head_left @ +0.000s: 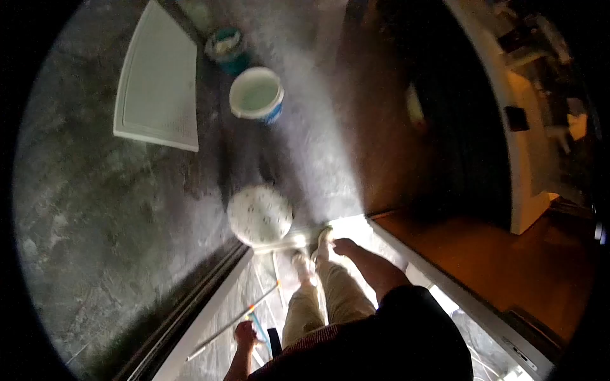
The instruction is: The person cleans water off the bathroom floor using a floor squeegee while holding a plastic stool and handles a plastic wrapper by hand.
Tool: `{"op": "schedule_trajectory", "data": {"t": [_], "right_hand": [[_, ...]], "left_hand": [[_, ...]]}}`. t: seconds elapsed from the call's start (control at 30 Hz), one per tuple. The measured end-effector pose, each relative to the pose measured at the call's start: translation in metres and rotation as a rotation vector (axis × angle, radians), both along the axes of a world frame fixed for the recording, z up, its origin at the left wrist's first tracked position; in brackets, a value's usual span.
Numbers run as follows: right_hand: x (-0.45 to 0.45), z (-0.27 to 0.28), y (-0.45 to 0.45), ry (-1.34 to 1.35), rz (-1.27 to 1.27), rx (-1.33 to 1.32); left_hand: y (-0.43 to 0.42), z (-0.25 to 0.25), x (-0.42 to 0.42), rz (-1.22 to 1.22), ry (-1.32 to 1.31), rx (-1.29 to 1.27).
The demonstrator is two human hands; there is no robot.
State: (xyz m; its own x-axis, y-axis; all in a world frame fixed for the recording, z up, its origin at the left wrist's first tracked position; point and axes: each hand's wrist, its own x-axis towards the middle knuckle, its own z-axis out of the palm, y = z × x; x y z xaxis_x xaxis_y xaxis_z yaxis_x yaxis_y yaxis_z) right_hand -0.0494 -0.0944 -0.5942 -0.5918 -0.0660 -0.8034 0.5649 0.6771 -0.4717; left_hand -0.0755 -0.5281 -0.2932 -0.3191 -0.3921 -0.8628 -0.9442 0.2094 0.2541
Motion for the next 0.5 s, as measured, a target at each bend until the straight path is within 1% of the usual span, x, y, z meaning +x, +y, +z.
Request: {"op": "schedule_trajectory", "data": {"t": [0.03,0.07,0.1,0.13,0.17,0.2,0.23,0.3,0.33,0.37,0.4,0.43,0.5], "right_hand": [[-0.010,0.093,0.037,0.045,0.116,0.066],[0.024,0.071,0.062,-0.070,0.128,0.171],[0.047,0.081,0.084,-0.158,0.050,0.285],[0.060,0.082,0.107,-0.323,0.043,0.349],[0.071,0.091,0.125,-0.353,0.014,0.341],[0.075,0.099,0.140,-0.335,-0.027,0.311],[0.073,0.105,0.151,-0.300,-0.056,0.276],[0.057,0.116,0.159,-0.198,-0.126,0.215],[0.045,0.118,0.162,-0.143,-0.170,0.179],[0.034,0.119,0.160,-0.080,-0.231,0.126],[0.022,0.118,0.159,-0.018,-0.297,0.079],[0.011,0.118,0.157,0.055,-0.380,0.018],[-0.008,0.112,0.149,0.225,-0.625,-0.181]], "left_hand": [[-0.008,-0.007,-0.004,-0.248,0.021,-0.018],[-0.019,-0.015,-0.008,-0.498,0.055,-0.041],[-0.035,-0.036,-0.007,-0.776,0.269,-0.018],[-0.051,-0.057,-0.005,-1.090,0.536,-0.071],[-0.066,-0.076,-0.003,-1.324,0.811,-0.174],[-0.055,-0.059,-0.019,-1.856,0.763,-0.279],[-0.035,-0.037,-0.044,-1.981,0.752,-0.056],[-0.042,-0.076,-0.060,-2.106,0.457,0.002],[-0.023,-0.075,-0.071,-1.925,0.338,0.009],[0.001,-0.073,-0.087,-1.658,0.262,-0.004],[0.024,-0.071,-0.101,-1.474,0.219,-0.015],[0.048,-0.067,-0.117,-1.358,0.209,-0.025],[0.086,-0.057,-0.152,-1.271,0.218,-0.031]]}}
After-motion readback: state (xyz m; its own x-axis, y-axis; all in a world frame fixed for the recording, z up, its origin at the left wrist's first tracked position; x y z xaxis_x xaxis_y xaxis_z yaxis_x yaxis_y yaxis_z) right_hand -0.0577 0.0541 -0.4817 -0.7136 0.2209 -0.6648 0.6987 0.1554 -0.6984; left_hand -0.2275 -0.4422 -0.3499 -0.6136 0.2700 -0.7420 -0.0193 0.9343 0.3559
